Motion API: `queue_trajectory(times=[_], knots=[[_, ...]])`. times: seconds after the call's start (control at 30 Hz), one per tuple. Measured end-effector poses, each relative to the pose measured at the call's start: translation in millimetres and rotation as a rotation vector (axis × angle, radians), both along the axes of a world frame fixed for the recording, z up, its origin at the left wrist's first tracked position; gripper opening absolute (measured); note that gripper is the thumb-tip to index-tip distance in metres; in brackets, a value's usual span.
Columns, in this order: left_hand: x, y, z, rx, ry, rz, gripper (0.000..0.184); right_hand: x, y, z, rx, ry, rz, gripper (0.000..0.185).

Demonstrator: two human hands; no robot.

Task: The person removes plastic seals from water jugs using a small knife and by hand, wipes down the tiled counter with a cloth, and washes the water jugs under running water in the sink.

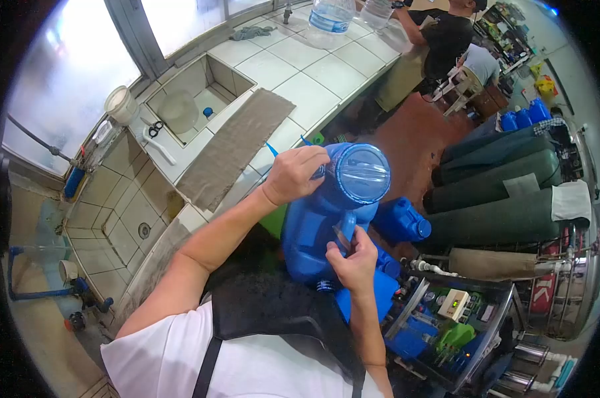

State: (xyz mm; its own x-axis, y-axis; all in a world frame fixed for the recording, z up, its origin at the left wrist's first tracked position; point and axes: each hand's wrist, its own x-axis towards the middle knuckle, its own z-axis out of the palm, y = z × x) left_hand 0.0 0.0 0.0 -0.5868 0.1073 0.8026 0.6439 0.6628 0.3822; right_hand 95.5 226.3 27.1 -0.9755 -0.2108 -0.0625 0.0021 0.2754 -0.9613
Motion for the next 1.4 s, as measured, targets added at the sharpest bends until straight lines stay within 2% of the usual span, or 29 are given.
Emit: queue_trajectory(times=[0.07,0.2,0.3,0.37,0.5,0.57,0.7,0.77,0.8,0.83,0.87,0.9,0.93,0.97,1.0,1.07,1.13,1.33,1.4], knots=[[-1,2,4,0.009,-0.009,-0.003,0.036,2,-2,7,0.043,0.031,-0.025,0.035],[-8,-1,5,-0.026,-0.025,-0.03,0.034,6,-13,10,-0.033,-0.003,-0.058,0.033],[-10,1,8,0.009,-0.053,-0.046,0.028,8,-14,10,0.043,0.033,-0.088,0.028],[-10,-1,11,0.04,-0.161,-0.09,0.022,8,-14,6,0.128,0.058,-0.117,0.022],[-12,-5,5,0.023,-0.17,-0.138,0.014,11,-17,-2,0.12,0.053,-0.173,0.019],[-5,0,-12,0.355,-0.676,-0.327,0.01,11,-19,-1,0.151,0.059,-0.204,0.019],[13,-1,1,0.495,-0.829,-0.451,0.016,7,-19,-10,0.168,0.052,-0.19,0.019],[11,-7,14,0.447,-0.861,-0.411,0.017,5,-19,-12,0.243,0.234,-0.177,0.018],[8,-10,20,0.416,-0.811,-0.435,0.02,5,-19,-9,0.241,0.232,-0.18,0.018],[7,-14,27,0.411,-0.81,-0.438,0.02,4,-19,-3,0.376,0.243,-0.161,0.02],[7,-16,35,0.233,-0.798,-0.349,0.023,3,-18,0,0.512,0.252,-0.145,0.022],[6,-17,43,0.054,-0.781,-0.263,0.026,0,-17,1,0.51,0.251,-0.157,0.022],[8,-16,54,0.044,-0.784,-0.275,0.026,-2,-17,1,0.627,0.293,-0.158,0.025],[11,-16,66,-0.159,-0.764,-0.225,0.028,-4,-16,2,0.744,0.334,-0.158,0.028],[11,-15,73,-0.362,-0.733,-0.172,0.03,-8,-13,2,0.74,0.329,-0.172,0.028],[8,-12,80,-0.402,-0.746,-0.193,0.031,-11,-4,1,0.9,0.285,-0.078,0.032],[4,-8,83,-0.441,-0.752,-0.21,0.031,-10,-1,5,0.936,0.284,-0.068,0.031],[2,4,86,-0.28,-0.848,-0.341,0.032,-9,7,8,1.049,0.266,-0.044,0.03],[1,4,89,-0.111,-0.942,-0.463,0.029,-10,10,10,1.046,0.267,-0.044,0.029]])
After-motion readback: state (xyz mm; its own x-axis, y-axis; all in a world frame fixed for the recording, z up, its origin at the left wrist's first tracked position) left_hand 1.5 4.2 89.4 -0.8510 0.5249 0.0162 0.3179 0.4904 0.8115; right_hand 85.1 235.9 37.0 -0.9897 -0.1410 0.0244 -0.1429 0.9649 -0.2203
